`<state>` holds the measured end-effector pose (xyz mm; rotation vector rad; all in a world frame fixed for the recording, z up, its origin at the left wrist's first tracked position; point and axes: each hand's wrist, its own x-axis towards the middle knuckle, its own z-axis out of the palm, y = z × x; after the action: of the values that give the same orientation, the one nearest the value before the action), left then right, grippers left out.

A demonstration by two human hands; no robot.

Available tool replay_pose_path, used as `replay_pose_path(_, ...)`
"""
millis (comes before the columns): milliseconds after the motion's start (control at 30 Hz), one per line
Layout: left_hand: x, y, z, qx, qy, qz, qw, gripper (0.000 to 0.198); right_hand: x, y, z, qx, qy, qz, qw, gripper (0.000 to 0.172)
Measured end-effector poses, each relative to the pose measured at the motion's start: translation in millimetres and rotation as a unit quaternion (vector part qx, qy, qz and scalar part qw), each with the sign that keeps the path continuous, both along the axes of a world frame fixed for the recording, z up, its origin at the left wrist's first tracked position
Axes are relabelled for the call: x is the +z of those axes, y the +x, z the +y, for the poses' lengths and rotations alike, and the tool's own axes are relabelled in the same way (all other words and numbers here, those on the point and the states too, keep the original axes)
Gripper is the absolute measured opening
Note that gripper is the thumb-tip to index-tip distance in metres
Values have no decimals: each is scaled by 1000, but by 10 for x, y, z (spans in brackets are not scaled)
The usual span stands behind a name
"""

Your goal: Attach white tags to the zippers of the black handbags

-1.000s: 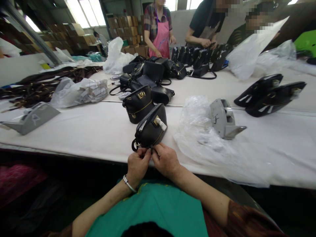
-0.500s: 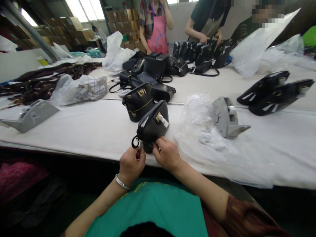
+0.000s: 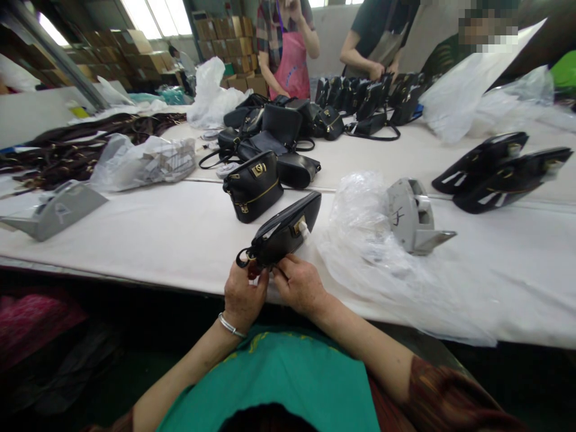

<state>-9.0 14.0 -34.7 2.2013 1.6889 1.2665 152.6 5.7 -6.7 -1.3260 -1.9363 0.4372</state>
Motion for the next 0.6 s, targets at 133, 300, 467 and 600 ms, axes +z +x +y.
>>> replay_pose_path(133,-5,-31,13,-30,28,14,999,13,-15,-12,13,-1,-1,-9,1000,16)
replay_pose_path(300,73,-67,13,-52,44,21,997,10,66,-1,51,-11,13,-33,999,18)
replay_pose_path(467,108,-103,-3,-73,61,-3,995,12,111,24,70,-18,28,-49,998,16)
replay_pose_path(600,75,-122,-15,-97,51,-15,994,10,81,25,59,-34,38,-66,997,14)
